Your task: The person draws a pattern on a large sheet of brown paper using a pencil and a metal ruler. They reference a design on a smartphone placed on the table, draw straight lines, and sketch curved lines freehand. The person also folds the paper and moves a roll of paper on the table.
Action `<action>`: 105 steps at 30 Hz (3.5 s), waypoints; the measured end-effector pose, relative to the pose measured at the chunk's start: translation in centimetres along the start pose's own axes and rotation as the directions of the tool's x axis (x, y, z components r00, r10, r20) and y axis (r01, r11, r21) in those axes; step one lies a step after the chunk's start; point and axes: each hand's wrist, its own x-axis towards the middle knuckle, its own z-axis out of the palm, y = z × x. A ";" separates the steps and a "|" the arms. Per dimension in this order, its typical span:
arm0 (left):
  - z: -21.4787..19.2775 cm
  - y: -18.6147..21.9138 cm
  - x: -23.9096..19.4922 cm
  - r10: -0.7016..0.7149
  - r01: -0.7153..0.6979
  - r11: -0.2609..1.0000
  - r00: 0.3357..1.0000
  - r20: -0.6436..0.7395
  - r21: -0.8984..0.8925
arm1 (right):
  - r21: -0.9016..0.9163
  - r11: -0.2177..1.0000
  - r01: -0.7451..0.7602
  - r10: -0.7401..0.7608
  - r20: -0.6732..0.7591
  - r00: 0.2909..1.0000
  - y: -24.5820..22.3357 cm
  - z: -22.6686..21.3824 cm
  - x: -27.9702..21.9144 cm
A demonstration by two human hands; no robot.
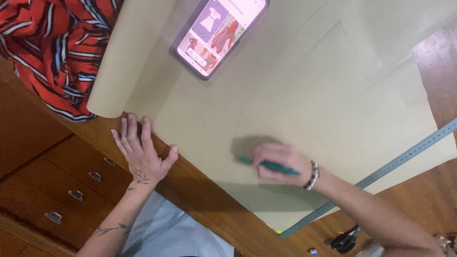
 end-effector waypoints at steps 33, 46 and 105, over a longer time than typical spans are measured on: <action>-1.5 1.0 -1.2 0.094 -0.091 0.995 0.991 -0.095 0.036 | 0.419 0.894 -0.161 0.446 -0.789 0.422 -6.8 28.1 -6.6; -6.2 -3.1 -0.2 0.629 -0.644 0.763 0.718 0.297 -0.060 | 0.413 0.908 0.076 0.414 -0.850 -0.326 -5.2 38.5 2.8; 0.3 0.3 1.9 0.988 -0.965 -0.047 -0.083 0.132 -0.258 | 0.191 0.971 -0.141 -0.098 -0.217 -0.971 1.0 30.4 4.1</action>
